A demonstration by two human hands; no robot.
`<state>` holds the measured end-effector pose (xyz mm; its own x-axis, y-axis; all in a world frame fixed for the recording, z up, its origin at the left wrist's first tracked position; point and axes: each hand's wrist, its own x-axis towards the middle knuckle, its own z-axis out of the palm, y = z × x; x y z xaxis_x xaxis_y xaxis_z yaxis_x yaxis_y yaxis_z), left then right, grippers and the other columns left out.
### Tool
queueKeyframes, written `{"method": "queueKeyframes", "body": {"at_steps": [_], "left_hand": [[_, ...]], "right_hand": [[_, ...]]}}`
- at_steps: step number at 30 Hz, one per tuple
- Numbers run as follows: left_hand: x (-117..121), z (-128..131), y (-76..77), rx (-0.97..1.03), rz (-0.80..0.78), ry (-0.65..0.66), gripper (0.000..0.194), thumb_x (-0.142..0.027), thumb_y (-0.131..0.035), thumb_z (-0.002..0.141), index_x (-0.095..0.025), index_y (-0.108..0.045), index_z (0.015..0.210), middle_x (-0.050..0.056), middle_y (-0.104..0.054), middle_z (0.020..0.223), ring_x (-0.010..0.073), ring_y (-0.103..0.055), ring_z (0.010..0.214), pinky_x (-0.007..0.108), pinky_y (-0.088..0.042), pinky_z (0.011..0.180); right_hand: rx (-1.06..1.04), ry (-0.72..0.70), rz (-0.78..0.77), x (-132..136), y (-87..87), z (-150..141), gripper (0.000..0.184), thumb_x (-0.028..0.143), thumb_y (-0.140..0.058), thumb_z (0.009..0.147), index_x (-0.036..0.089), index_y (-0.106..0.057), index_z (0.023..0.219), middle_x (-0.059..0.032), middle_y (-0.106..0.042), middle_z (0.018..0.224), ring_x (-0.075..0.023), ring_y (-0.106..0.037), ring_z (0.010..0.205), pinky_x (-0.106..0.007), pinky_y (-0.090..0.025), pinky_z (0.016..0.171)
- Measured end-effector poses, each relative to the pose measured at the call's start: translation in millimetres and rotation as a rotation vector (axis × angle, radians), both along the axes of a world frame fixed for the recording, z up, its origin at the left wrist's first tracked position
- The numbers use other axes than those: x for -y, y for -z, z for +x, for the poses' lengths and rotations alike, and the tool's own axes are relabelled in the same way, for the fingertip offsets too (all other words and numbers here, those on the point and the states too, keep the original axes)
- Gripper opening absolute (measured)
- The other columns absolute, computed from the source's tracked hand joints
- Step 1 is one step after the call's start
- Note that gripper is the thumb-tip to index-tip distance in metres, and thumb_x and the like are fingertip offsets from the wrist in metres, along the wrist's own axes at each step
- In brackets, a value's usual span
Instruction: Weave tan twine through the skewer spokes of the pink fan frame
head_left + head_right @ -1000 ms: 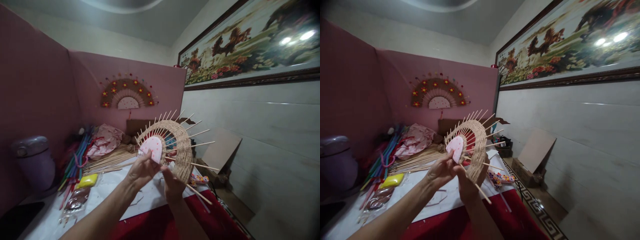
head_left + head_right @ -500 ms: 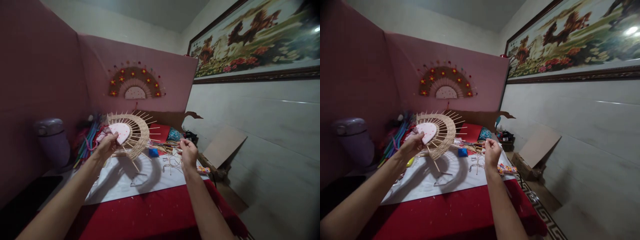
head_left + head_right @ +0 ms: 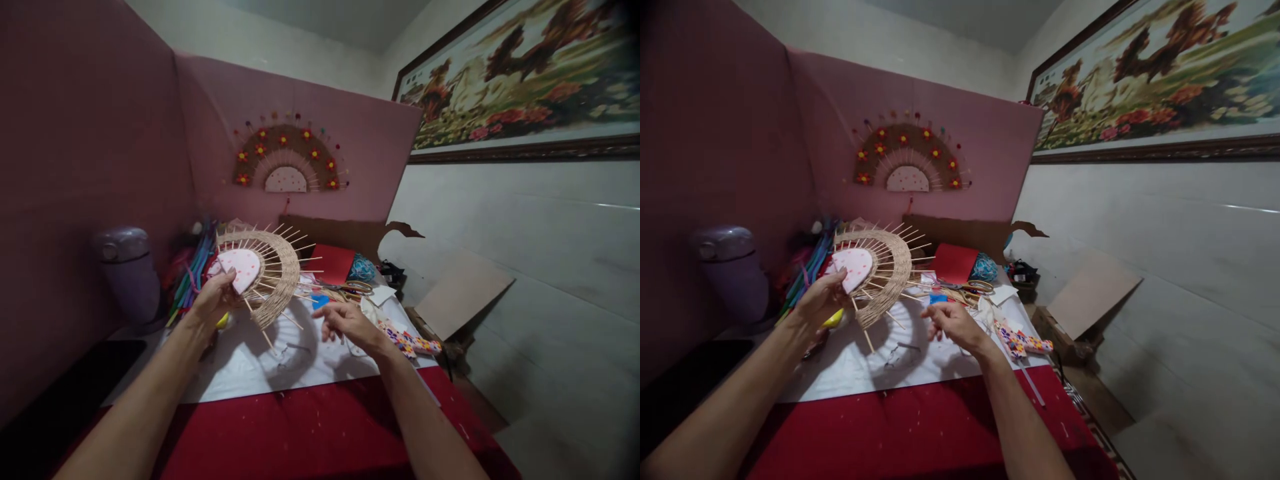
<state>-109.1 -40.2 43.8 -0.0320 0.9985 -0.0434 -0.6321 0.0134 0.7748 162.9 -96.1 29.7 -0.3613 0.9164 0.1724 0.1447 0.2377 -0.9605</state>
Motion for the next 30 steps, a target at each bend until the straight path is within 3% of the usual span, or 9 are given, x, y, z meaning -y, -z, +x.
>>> {"method": "queueKeyframes", "body": {"at_steps": [4,6,12,14,19,22,25,28,30], "left_hand": [[-3,-5,5.7,-0.026,0.026,-0.011,0.018,-0.01,-0.043,0.084,-0.009,-0.06,0.092,0.005,-0.067,0.065,0.0117,-0.062,0.051,0.021,-0.053,0.053],[-5,-7,9.1,-0.025,0.037,-0.001,0.019,-0.011,-0.044,0.084,-0.01,-0.059,0.095,0.007,-0.068,0.07,0.0138,-0.064,0.055,0.023,-0.053,0.054],[-8,-12,19.8,-0.052,0.123,0.015,0.017,-0.009,-0.048,0.081,-0.009,-0.06,0.093,0.007,-0.069,0.076,0.0147,-0.065,0.061,0.025,-0.055,0.057],[-8,-14,22.3,-0.064,0.127,0.014,0.017,-0.01,-0.049,0.081,-0.009,-0.061,0.094,0.007,-0.069,0.076,0.0148,-0.065,0.062,0.025,-0.055,0.059],[-8,-15,21.9,-0.047,0.114,0.001,0.018,-0.01,-0.053,0.079,-0.01,-0.061,0.095,0.008,-0.069,0.078,0.016,-0.065,0.064,0.026,-0.055,0.061],[-5,-13,18.4,-0.055,0.136,0.005,0.018,-0.007,-0.051,0.078,-0.009,-0.061,0.094,0.007,-0.069,0.076,0.0148,-0.065,0.062,0.024,-0.055,0.059],[-2,-10,15.3,-0.053,0.16,0.008,0.019,-0.006,-0.05,0.078,-0.009,-0.061,0.094,0.007,-0.07,0.078,0.0147,-0.065,0.065,0.023,-0.055,0.061],[-1,-8,13.1,-0.048,0.189,0.001,0.02,-0.007,-0.047,0.081,-0.009,-0.061,0.095,0.008,-0.07,0.083,0.0148,-0.065,0.069,0.023,-0.055,0.065],[-1,-8,11.9,-0.058,0.188,-0.005,0.02,-0.008,-0.046,0.082,-0.009,-0.062,0.092,0.008,-0.07,0.081,0.0141,-0.065,0.067,0.021,-0.054,0.063]], "right_hand": [[-0.034,-0.01,-0.016,17,-11.2,6,0.035,0.047,-0.061,0.073,0.013,-0.065,0.064,0.0062,-0.04,0.043,-0.0048,-0.031,0.041,-0.017,-0.022,0.039],[-0.171,0.077,-0.008,20,-18.3,10,0.035,0.048,-0.062,0.071,0.013,-0.062,0.063,0.0083,-0.031,0.041,-0.0042,-0.023,0.039,-0.017,-0.016,0.038],[-0.539,0.635,0.252,16,-24.0,21,0.033,0.05,-0.057,0.075,0.018,-0.055,0.068,0.0098,-0.026,0.041,-0.0049,-0.02,0.036,-0.019,-0.013,0.037],[-0.399,0.749,0.324,16,-17.9,27,0.035,0.052,-0.049,0.08,0.019,-0.055,0.07,0.0084,-0.03,0.041,-0.0064,-0.025,0.036,-0.02,-0.017,0.038],[0.73,0.52,0.518,24,-3.4,36,0.029,0.048,-0.055,0.077,0.021,-0.066,0.078,-0.0056,-0.065,0.075,-0.0191,-0.056,0.07,-0.03,-0.036,0.061],[1.134,0.609,0.629,33,-10.1,32,0.03,0.048,-0.058,0.075,0.019,-0.066,0.077,-0.0099,-0.067,0.083,-0.0239,-0.056,0.077,-0.033,-0.034,0.066],[1.163,0.835,0.745,39,-26.6,28,0.037,0.045,-0.044,0.086,0.019,-0.062,0.068,-0.0073,-0.064,0.071,-0.0209,-0.055,0.069,-0.032,-0.03,0.062],[0.967,0.995,0.839,38,-41.4,26,0.036,0.043,-0.044,0.086,0.019,-0.06,0.065,-0.0047,-0.062,0.068,-0.0174,-0.054,0.065,-0.029,-0.029,0.059],[0.806,1.043,0.82,32,-47.4,23,0.025,0.038,-0.048,0.085,0.019,-0.062,0.076,-0.0034,-0.064,0.075,-0.0155,-0.055,0.064,-0.027,-0.031,0.058]]}}
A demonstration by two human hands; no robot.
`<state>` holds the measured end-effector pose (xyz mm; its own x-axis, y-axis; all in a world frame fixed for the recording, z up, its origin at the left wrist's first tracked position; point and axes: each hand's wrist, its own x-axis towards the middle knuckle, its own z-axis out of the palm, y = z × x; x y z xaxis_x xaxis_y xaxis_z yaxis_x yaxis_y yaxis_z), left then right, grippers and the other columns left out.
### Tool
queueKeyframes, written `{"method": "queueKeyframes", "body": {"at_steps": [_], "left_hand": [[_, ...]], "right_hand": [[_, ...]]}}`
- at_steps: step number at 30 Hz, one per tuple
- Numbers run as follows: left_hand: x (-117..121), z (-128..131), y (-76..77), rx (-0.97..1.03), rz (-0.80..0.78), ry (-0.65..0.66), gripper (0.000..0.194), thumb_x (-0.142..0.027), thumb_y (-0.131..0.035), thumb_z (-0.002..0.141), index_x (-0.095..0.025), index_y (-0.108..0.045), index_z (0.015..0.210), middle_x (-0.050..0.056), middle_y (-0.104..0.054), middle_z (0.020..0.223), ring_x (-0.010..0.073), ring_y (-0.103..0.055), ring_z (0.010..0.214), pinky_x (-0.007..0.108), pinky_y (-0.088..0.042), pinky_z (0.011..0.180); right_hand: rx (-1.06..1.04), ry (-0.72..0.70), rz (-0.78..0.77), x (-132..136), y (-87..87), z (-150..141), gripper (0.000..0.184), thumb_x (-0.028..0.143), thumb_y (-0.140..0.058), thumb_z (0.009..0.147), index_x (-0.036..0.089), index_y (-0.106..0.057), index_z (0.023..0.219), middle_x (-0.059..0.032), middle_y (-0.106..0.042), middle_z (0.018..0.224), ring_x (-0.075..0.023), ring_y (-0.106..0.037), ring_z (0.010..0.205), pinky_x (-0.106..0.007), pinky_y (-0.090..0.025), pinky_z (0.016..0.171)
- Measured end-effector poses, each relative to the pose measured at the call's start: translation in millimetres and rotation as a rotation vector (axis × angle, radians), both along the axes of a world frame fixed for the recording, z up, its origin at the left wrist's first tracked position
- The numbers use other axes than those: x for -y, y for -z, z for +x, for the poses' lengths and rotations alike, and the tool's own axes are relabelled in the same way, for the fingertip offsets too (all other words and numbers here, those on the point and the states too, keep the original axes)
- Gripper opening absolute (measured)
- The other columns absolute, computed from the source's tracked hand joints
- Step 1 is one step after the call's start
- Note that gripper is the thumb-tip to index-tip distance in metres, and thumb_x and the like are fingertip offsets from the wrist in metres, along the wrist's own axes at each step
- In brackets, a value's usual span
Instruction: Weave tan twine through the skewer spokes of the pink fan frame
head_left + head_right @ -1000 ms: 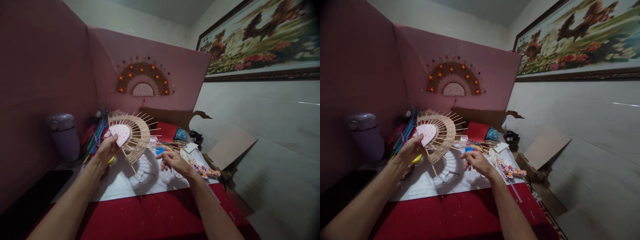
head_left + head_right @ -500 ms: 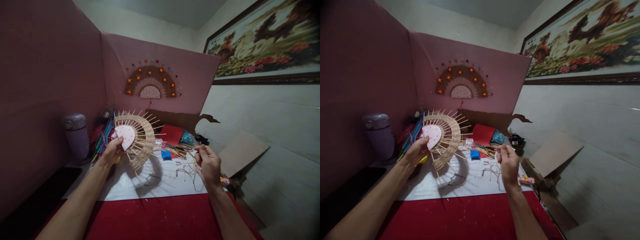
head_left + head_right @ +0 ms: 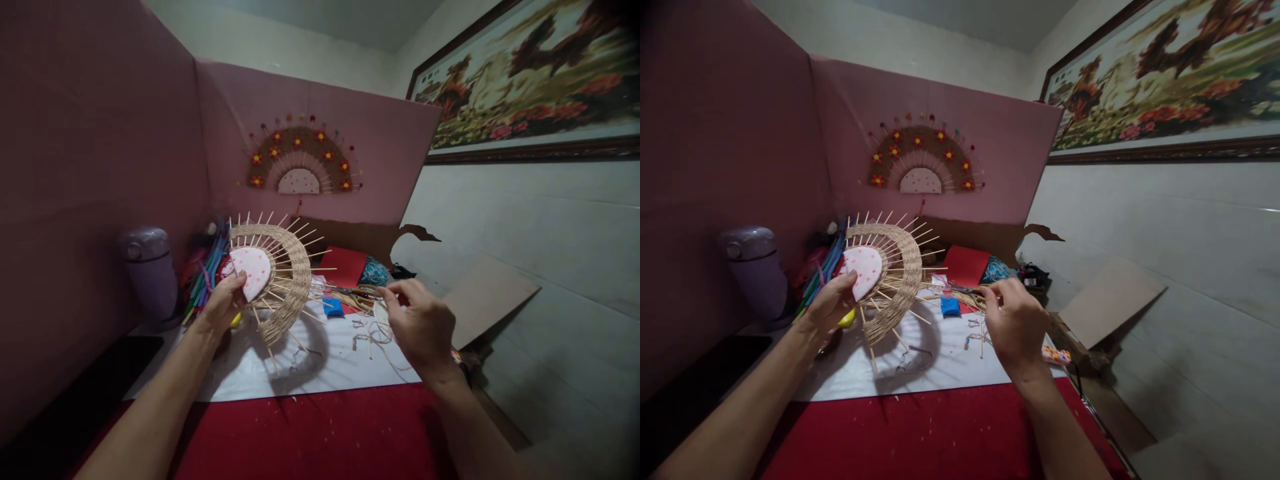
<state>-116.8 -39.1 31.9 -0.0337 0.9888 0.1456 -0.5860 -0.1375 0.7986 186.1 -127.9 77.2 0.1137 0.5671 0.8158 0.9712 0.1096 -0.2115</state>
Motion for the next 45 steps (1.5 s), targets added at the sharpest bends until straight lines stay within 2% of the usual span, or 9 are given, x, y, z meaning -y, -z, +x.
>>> {"method": "queueKeyframes", "body": {"at_steps": [2,6,12,17,21,25,33,39,45], "left_hand": [[0,-1,-0.9,-0.008,-0.002,-0.02,0.019,-0.008,-0.046,0.081,-0.01,-0.063,0.09,0.007,-0.07,0.079,0.014,-0.065,0.066,0.021,-0.054,0.062],[-3,-5,-1.0,-0.003,0.01,-0.08,0.018,-0.009,-0.049,0.08,-0.008,-0.063,0.092,0.008,-0.07,0.08,0.0158,-0.066,0.069,0.023,-0.056,0.065],[-9,-14,0.0,0.014,0.024,-0.105,0.022,-0.01,-0.047,0.082,-0.008,-0.063,0.097,0.01,-0.07,0.085,0.0182,-0.067,0.077,0.026,-0.056,0.071],[-9,-17,-3.3,0.035,0.011,-0.123,0.023,-0.011,-0.046,0.083,-0.006,-0.063,0.099,0.012,-0.07,0.084,0.021,-0.067,0.08,0.031,-0.055,0.076],[-5,-19,-7.5,0.043,0.015,-0.148,0.025,-0.009,-0.043,0.084,-0.006,-0.063,0.099,0.011,-0.07,0.084,0.0196,-0.067,0.078,0.03,-0.056,0.074],[-2,-20,-11.8,0.058,0.018,-0.175,0.026,-0.009,-0.042,0.085,-0.006,-0.064,0.097,0.01,-0.071,0.085,0.0185,-0.067,0.078,0.029,-0.056,0.075],[-7,-18,-7.7,0.039,-0.023,-0.189,0.023,-0.008,-0.042,0.084,-0.006,-0.064,0.092,0.009,-0.07,0.078,0.0157,-0.066,0.067,0.025,-0.057,0.065],[-11,-16,1.8,-0.071,-0.063,-0.168,0.017,-0.009,-0.048,0.08,-0.008,-0.063,0.087,0.006,-0.068,0.072,0.0146,-0.064,0.059,0.023,-0.055,0.055],[-18,-15,10.7,-0.163,-0.174,-0.17,0.011,-0.01,-0.05,0.076,-0.009,-0.06,0.082,0.004,-0.064,0.063,0.0123,-0.058,0.048,0.021,-0.05,0.044]], "right_hand": [[-0.103,0.004,-0.021,-12,-2.9,-4,0.02,0.031,-0.049,0.083,0.021,-0.062,0.096,-0.0033,-0.066,0.083,-0.0157,-0.058,0.067,-0.026,-0.032,0.058],[-0.049,0.142,-0.356,-52,0.7,-15,0.028,0.038,-0.045,0.085,0.022,-0.068,0.078,-0.0071,-0.068,0.072,-0.0212,-0.062,0.069,-0.028,-0.033,0.057],[-0.029,-0.029,-0.659,-118,24.5,-31,0.033,0.04,-0.043,0.085,0.021,-0.07,0.081,-0.011,-0.069,0.088,-0.0241,-0.062,0.087,-0.03,-0.04,0.068],[-0.063,-0.183,-0.731,-155,47.5,-55,0.015,0.029,-0.06,0.073,0.029,-0.07,0.084,-0.0015,-0.069,0.091,-0.0188,-0.06,0.089,-0.025,-0.04,0.069],[-0.125,-0.231,-0.696,-170,66.5,-85,0.023,0.038,-0.064,0.07,0.022,-0.07,0.085,-0.0091,-0.063,0.102,-0.0241,-0.052,0.1,-0.03,-0.038,0.08],[-0.268,-0.286,-0.664,-182,74.1,-100,0.004,0.021,-0.064,0.067,0.018,-0.067,0.065,-0.0112,-0.062,0.1,-0.0253,-0.049,0.104,-0.033,-0.036,0.086],[-0.807,-0.532,-0.705,-211,22.8,-72,0.02,0.016,-0.044,0.082,0.014,-0.052,0.064,-0.0008,-0.057,0.057,-0.0066,-0.048,0.044,-0.019,-0.04,0.047],[-1.056,-0.64,-0.688,-204,-22.3,-37,0.01,0.011,-0.045,0.083,0.014,-0.051,0.075,0.0,-0.059,0.058,-0.0039,-0.046,0.04,-0.015,-0.04,0.042],[-0.983,-0.727,-0.685,-190,-49.8,-11,0.011,0.005,-0.053,0.076,0.013,-0.059,0.082,-0.0018,-0.065,0.06,-0.0045,-0.047,0.039,-0.015,-0.036,0.04]]}}
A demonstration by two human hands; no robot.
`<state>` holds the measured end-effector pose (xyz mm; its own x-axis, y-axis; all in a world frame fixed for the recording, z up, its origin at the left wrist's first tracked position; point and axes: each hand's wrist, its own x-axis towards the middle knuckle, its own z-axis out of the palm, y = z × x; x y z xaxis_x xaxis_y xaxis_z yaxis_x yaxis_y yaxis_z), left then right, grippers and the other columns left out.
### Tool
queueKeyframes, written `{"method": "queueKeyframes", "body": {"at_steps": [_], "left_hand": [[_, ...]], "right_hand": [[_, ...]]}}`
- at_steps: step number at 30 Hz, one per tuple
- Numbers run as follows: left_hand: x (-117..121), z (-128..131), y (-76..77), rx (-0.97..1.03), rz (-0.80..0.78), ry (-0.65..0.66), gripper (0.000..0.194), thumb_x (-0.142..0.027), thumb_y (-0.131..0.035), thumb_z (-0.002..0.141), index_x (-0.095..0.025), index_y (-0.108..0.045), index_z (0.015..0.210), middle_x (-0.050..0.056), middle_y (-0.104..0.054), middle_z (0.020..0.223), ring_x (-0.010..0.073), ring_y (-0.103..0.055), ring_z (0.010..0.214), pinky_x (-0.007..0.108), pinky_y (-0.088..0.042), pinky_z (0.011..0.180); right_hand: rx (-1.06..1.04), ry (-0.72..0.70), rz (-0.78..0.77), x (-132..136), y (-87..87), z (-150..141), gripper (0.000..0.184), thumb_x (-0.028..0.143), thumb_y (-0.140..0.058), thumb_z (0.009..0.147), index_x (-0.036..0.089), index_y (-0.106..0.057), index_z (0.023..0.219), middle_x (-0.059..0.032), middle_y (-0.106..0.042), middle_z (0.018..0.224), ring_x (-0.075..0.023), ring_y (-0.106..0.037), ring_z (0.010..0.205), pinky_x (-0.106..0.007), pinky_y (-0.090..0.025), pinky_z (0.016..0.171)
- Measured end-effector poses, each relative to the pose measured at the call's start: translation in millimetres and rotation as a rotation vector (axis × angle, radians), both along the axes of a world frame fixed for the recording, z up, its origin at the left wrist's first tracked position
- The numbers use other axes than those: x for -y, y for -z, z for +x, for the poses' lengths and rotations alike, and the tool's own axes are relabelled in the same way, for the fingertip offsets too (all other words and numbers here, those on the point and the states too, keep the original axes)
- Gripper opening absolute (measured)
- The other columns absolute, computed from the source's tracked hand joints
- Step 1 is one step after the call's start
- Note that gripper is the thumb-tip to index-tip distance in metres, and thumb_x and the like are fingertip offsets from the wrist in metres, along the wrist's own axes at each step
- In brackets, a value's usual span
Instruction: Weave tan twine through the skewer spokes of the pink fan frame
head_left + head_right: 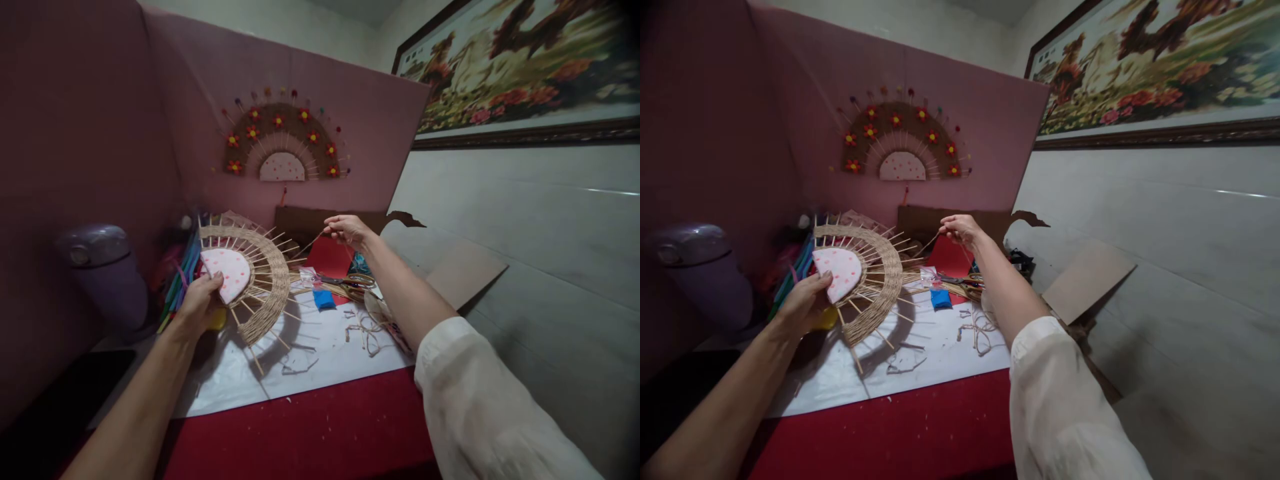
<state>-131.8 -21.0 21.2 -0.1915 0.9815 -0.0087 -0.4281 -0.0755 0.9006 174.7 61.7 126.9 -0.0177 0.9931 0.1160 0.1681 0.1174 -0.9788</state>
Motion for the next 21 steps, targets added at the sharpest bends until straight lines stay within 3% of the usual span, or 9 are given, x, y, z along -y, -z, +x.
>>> {"method": "queueKeyframes", "body": {"at_steps": [3,8,13,16,21], "left_hand": [[-4,2,5.0,0.027,-0.006,0.018,0.01,-0.009,-0.051,0.073,-0.009,-0.059,0.079,0.003,-0.061,0.061,0.0115,-0.056,0.047,0.022,-0.049,0.046],[-7,6,14.0,-0.072,-0.035,-0.001,0.009,-0.013,-0.062,0.064,-0.01,-0.059,0.071,-0.001,-0.056,0.052,0.0091,-0.049,0.04,0.018,-0.041,0.04],[-4,13,16.9,-0.165,-0.043,-0.042,0.011,-0.014,-0.066,0.059,-0.012,-0.055,0.059,-0.002,-0.05,0.046,0.0072,-0.043,0.037,0.017,-0.032,0.036],[-4,16,18.7,-0.215,-0.046,-0.072,0.015,-0.014,-0.067,0.058,-0.013,-0.053,0.055,-0.003,-0.049,0.044,0.0071,-0.041,0.036,0.017,-0.029,0.036],[-6,18,24.3,-0.318,-0.041,-0.103,0.013,-0.015,-0.064,0.06,-0.014,-0.053,0.054,-0.003,-0.048,0.043,0.008,-0.039,0.036,0.019,-0.028,0.038]], "right_hand": [[0.073,0.008,0.062,2,-9.8,0,0.011,0.002,-0.055,0.072,0.011,-0.062,0.074,-0.0007,-0.062,0.051,-0.0033,-0.04,0.035,-0.014,-0.028,0.037],[0.425,0.098,0.291,4,-26.0,-5,0.008,0.006,-0.065,0.064,0.013,-0.066,0.067,-0.0001,-0.064,0.053,-0.0085,-0.055,0.052,-0.018,-0.042,0.054],[0.651,0.184,0.426,15,-28.8,-6,0.006,0.012,-0.068,0.062,0.016,-0.068,0.065,-0.0004,-0.064,0.057,-0.0139,-0.06,0.065,-0.024,-0.045,0.062],[0.613,0.171,0.433,25,-21.7,-6,0.005,0.017,-0.069,0.063,0.015,-0.068,0.067,-0.0016,-0.064,0.058,-0.014,-0.06,0.063,-0.025,-0.045,0.061],[0.36,0.176,0.449,47,-2.6,-8,0.016,0.025,-0.067,0.063,0.013,-0.067,0.072,-0.0028,-0.064,0.06,-0.0117,-0.055,0.055,-0.024,-0.042,0.054]]}}
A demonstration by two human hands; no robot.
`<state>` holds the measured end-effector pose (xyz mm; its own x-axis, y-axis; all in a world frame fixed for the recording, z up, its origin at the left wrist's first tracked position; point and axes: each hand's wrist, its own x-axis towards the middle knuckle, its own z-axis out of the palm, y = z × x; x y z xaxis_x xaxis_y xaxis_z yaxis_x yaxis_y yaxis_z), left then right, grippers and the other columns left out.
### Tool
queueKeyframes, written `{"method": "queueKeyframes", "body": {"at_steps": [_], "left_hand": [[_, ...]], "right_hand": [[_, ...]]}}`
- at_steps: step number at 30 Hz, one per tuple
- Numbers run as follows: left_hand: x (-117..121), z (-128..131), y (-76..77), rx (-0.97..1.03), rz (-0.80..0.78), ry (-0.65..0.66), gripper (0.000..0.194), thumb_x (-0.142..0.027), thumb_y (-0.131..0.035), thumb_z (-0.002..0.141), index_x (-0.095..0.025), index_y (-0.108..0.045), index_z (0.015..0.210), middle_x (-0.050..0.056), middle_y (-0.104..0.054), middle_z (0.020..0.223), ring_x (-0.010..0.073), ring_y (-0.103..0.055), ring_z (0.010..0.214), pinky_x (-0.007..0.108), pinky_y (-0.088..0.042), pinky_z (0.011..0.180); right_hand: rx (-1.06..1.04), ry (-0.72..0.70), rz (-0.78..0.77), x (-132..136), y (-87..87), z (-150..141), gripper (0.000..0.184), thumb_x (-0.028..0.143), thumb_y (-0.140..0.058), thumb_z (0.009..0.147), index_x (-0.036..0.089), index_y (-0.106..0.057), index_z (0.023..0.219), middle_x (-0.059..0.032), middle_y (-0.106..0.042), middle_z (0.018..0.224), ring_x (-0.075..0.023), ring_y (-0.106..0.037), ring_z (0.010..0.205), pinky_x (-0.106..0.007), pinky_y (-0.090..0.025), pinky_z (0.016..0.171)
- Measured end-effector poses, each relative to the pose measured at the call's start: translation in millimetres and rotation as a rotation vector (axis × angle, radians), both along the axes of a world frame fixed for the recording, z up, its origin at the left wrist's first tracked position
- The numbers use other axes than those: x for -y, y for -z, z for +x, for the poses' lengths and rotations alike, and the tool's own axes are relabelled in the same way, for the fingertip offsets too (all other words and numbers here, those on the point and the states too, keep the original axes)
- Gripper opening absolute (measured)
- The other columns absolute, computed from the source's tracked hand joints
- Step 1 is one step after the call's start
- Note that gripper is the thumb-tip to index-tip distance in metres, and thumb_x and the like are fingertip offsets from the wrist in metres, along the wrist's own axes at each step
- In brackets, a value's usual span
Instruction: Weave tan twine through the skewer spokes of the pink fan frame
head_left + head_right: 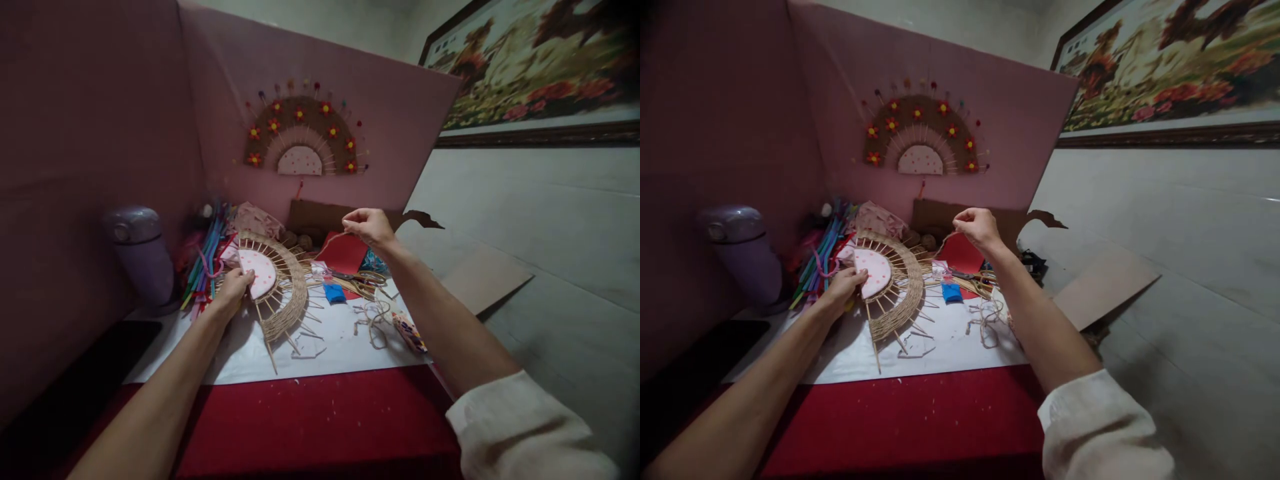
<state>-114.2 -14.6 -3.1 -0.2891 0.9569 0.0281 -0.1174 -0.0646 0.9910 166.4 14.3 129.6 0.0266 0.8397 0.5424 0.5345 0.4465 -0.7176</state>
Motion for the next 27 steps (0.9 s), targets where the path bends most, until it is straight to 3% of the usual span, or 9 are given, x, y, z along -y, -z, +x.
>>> {"method": "queueKeyframes", "body": {"at_steps": [6,11,15,18,19,21,25,26,27], "left_hand": [[-1,-1,0.8,-0.131,0.004,-0.075,0.016,-0.017,-0.063,0.061,-0.014,-0.05,0.05,-0.003,-0.045,0.04,0.0085,-0.037,0.037,0.02,-0.025,0.04],[-2,-3,-0.8,-0.255,0.008,-0.132,0.015,-0.018,-0.061,0.063,-0.015,-0.051,0.052,-0.001,-0.048,0.045,0.0124,-0.043,0.043,0.022,-0.03,0.045],[7,-3,-8.6,-0.424,0.056,-0.238,0.012,-0.02,-0.065,0.062,-0.016,-0.054,0.063,0.008,-0.06,0.069,0.0243,-0.056,0.076,0.028,-0.038,0.063],[24,12,-25.1,-0.758,0.299,-0.414,0.019,-0.02,-0.063,0.066,-0.016,-0.058,0.084,0.016,-0.058,0.103,0.0332,-0.043,0.11,0.039,-0.036,0.084],[31,22,-31.9,-0.791,0.372,-0.376,0.02,-0.018,-0.059,0.069,-0.016,-0.059,0.089,0.016,-0.057,0.106,0.0329,-0.042,0.111,0.041,-0.035,0.087],[43,49,-44.0,-0.735,0.492,-0.147,0.024,-0.011,-0.049,0.073,-0.016,-0.06,0.095,0.012,-0.061,0.099,0.026,-0.053,0.096,0.038,-0.039,0.084],[54,112,-52.7,-0.497,0.544,0.603,0.056,-0.007,-0.05,0.069,-0.017,-0.048,0.124,0.01,-0.062,0.097,0.0136,-0.057,0.065,0.026,-0.046,0.059],[52,124,-52.0,-0.489,0.589,0.67,0.058,-0.009,-0.053,0.068,-0.017,-0.047,0.125,0.012,-0.061,0.102,0.013,-0.057,0.067,0.025,-0.045,0.058],[49,132,-51.3,-0.507,0.641,0.656,0.055,-0.011,-0.056,0.07,-0.016,-0.049,0.124,0.013,-0.061,0.103,0.0132,-0.057,0.069,0.024,-0.045,0.06]], "right_hand": [[-0.332,-0.029,-0.117,36,26.0,2,0.028,0.03,-0.067,0.059,0.011,-0.065,0.08,0.0004,-0.057,0.06,-0.0072,-0.045,0.048,-0.021,-0.035,0.045],[-0.338,0.029,-0.137,57,49.1,9,0.025,0.028,-0.068,0.059,0.014,-0.064,0.079,-0.0017,-0.06,0.067,-0.0093,-0.05,0.055,-0.021,-0.038,0.048],[-0.408,-0.017,-0.094,66,66.6,9,0.024,0.031,-0.066,0.063,0.015,-0.064,0.08,-0.0026,-0.061,0.069,-0.0097,-0.05,0.055,-0.022,-0.04,0.049],[-0.426,-0.112,-0.055,72,77.4,4,0.022,0.031,-0.063,0.068,0.017,-0.064,0.085,-0.0026,-0.061,0.072,-0.0095,-0.05,0.055,-0.022,-0.041,0.05],[-0.416,-0.146,-0.042,74,80.5,2,0.021,0.031,-0.062,0.07,0.017,-0.064,0.086,-0.0023,-0.061,0.073,-0.0095,-0.05,0.056,-0.022,-0.042,0.05],[-0.385,-0.204,-0.017,79,86.0,-3,0.018,0.028,-0.06,0.073,0.018,-0.063,0.087,-0.0018,-0.06,0.074,-0.0098,-0.05,0.057,-0.022,-0.043,0.052],[-0.382,-0.286,0.011,87,93.8,-11,0.008,0.023,-0.056,0.076,0.02,-0.06,0.082,0.0003,-0.057,0.069,-0.0106,-0.051,0.058,-0.023,-0.043,0.055],[-0.41,-0.292,0.017,88,95.0,-11,0.006,0.023,-0.057,0.076,0.02,-0.059,0.08,0.0006,-0.057,0.07,-0.0108,-0.051,0.059,-0.023,-0.043,0.055],[-0.443,-0.29,0.019,89,96.0,-9,0.005,0.024,-0.058,0.075,0.021,-0.057,0.079,0.0009,-0.057,0.07,-0.011,-0.051,0.059,-0.023,-0.043,0.055]]}}
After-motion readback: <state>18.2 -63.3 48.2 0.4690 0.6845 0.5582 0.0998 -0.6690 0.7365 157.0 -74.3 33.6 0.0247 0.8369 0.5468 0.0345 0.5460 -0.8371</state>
